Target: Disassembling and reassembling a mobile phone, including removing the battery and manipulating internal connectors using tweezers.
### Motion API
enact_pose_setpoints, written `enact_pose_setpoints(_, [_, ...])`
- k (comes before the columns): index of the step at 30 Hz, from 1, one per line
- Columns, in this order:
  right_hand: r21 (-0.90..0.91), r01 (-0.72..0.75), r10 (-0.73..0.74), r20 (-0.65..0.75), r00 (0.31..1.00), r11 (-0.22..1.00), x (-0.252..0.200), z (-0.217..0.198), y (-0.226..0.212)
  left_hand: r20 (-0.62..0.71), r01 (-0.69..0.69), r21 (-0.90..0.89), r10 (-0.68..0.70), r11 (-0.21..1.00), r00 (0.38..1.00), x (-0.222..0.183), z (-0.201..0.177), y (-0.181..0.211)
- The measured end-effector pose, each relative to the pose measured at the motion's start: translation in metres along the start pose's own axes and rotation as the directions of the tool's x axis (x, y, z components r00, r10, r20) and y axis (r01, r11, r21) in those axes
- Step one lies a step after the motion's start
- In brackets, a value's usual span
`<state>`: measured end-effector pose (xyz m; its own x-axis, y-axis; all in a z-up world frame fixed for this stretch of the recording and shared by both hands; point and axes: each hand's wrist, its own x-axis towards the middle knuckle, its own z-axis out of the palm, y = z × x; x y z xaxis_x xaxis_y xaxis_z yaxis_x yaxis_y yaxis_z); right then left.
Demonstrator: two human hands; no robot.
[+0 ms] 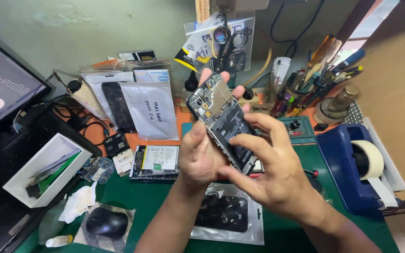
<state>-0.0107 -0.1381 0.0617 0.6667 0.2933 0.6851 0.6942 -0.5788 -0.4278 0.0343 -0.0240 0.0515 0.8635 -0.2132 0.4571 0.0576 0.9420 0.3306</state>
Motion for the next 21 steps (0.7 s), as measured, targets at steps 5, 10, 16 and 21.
enact_pose_setpoints(5, [0.068, -0.013, 0.015, -0.028, 0.999, 0.998, -0.003, -0.008, -0.005, 0.192, 0.060, -0.009, -0.058, 0.998, 0.980, 0.004, -0.009, 0.008])
enact_pose_setpoints(10, [0.239, -0.033, 0.005, 0.119, 0.993, 0.970, 0.000, -0.016, -0.006, 0.421, 0.036, 0.003, -0.034, 0.999, 0.906, 0.009, -0.031, 0.009])
enact_pose_setpoints(16, [0.484, -0.172, 0.053, 0.250, 0.967, 0.858, 0.000, -0.017, -0.002, 0.474, 0.062, -0.027, -0.042, 0.998, 0.880, 0.007, -0.035, 0.012])
enact_pose_setpoints(21, [0.324, -0.111, 0.054, 0.180, 0.982, 0.940, 0.008, -0.020, -0.008, 0.316, -0.016, 0.062, -0.005, 0.998, 0.949, 0.007, -0.027, 0.013])
